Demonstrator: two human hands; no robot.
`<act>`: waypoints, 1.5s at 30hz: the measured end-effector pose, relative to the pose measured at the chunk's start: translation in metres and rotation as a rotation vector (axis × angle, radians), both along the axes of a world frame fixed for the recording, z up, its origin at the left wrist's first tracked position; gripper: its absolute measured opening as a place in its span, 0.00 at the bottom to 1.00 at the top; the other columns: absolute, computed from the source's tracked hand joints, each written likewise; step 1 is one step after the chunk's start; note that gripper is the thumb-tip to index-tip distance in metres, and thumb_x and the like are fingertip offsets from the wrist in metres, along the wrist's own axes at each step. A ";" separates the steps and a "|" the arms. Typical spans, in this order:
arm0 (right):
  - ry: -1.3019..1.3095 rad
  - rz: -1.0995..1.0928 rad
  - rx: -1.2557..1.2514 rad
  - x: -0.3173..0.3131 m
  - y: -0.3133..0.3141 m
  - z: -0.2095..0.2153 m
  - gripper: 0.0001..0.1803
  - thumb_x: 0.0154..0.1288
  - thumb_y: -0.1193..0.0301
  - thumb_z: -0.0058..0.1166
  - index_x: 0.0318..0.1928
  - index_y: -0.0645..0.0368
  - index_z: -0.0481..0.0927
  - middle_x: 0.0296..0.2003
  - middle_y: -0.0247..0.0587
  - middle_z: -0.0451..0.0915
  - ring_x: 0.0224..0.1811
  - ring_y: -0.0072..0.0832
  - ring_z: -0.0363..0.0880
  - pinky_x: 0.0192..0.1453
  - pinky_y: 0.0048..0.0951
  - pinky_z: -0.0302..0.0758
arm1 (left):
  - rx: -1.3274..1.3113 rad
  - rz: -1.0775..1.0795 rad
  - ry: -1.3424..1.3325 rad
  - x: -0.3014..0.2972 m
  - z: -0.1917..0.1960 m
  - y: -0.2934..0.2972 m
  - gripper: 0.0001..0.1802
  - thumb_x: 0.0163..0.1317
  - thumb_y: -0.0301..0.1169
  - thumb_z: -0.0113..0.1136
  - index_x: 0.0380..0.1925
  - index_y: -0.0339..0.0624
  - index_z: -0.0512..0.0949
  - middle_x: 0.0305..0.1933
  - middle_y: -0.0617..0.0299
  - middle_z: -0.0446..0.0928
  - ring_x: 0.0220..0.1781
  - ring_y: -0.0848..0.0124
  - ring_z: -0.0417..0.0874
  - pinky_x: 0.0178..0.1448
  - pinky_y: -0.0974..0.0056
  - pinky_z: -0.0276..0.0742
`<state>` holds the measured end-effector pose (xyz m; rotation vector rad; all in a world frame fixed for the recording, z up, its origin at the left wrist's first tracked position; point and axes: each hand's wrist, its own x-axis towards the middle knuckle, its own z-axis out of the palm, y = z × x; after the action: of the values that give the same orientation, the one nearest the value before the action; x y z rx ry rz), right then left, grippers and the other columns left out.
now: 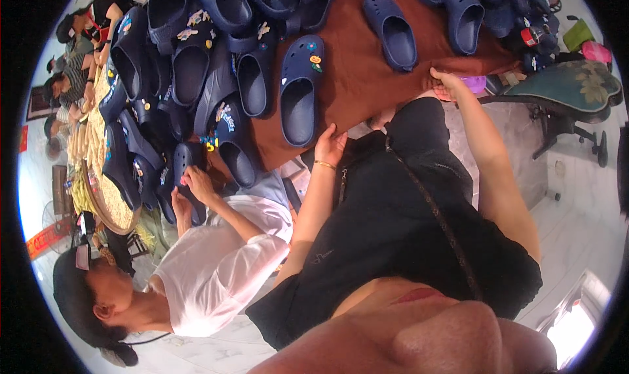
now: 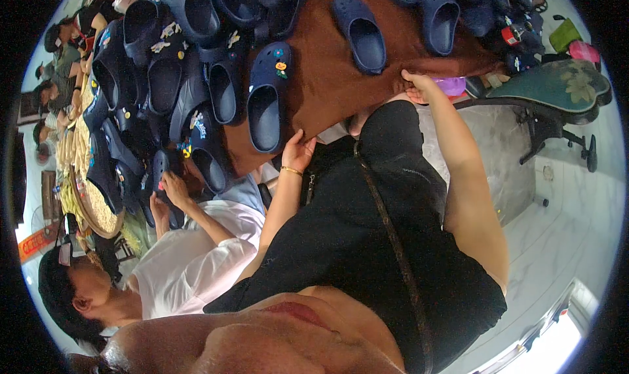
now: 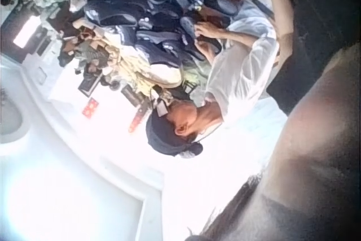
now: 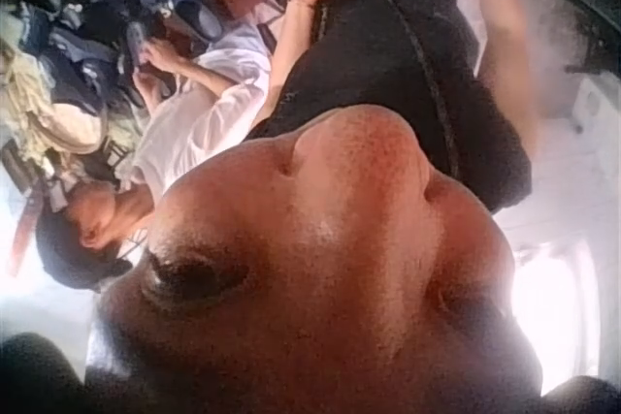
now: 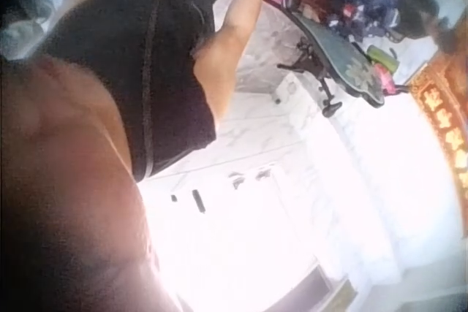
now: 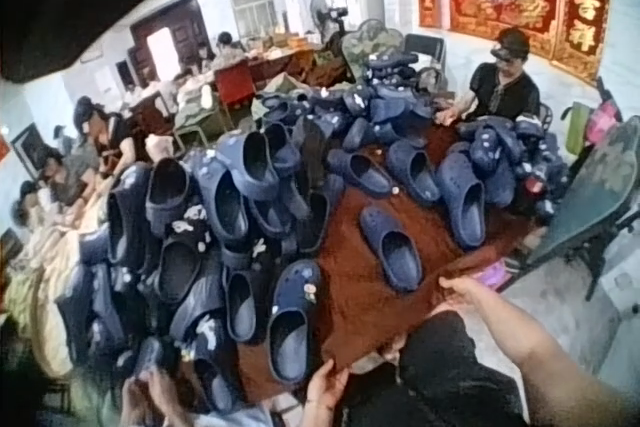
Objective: Attaching decorative charms and pins into the holes of foam clogs.
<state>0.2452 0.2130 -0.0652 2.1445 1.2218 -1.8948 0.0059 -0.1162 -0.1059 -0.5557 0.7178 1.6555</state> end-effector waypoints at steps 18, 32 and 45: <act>0.753 -0.559 0.126 0.021 -0.002 -0.068 0.07 0.55 0.67 0.54 0.33 0.55 0.77 0.27 0.36 0.77 0.31 0.30 0.75 0.39 0.32 0.72 | 0.069 -0.051 -0.106 -0.001 -0.001 0.016 0.11 0.52 0.25 0.57 0.37 0.42 0.72 0.42 0.60 0.74 0.48 0.65 0.73 0.52 0.60 0.71; 0.081 -0.209 0.088 -0.009 -0.033 0.022 0.51 0.40 0.44 0.61 0.63 0.49 0.52 0.63 0.44 0.51 0.59 0.52 0.56 0.56 0.49 0.60 | 0.019 -0.191 0.031 0.005 -0.004 0.007 0.10 0.53 0.24 0.56 0.37 0.41 0.72 0.40 0.61 0.74 0.47 0.67 0.72 0.52 0.63 0.70; 0.877 -0.960 0.203 0.005 -0.010 -0.035 0.44 0.53 0.34 0.28 0.61 0.52 0.57 0.62 0.38 0.57 0.64 0.39 0.52 0.67 0.45 0.43 | -0.634 -0.179 1.269 0.004 0.025 -0.089 0.12 0.57 0.31 0.52 0.33 0.31 0.76 0.28 0.58 0.77 0.29 0.73 0.75 0.35 0.72 0.70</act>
<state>0.2499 0.2030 -0.0999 2.2481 0.3171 -3.4780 0.0096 -0.2053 -0.0811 0.2390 2.1741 1.4611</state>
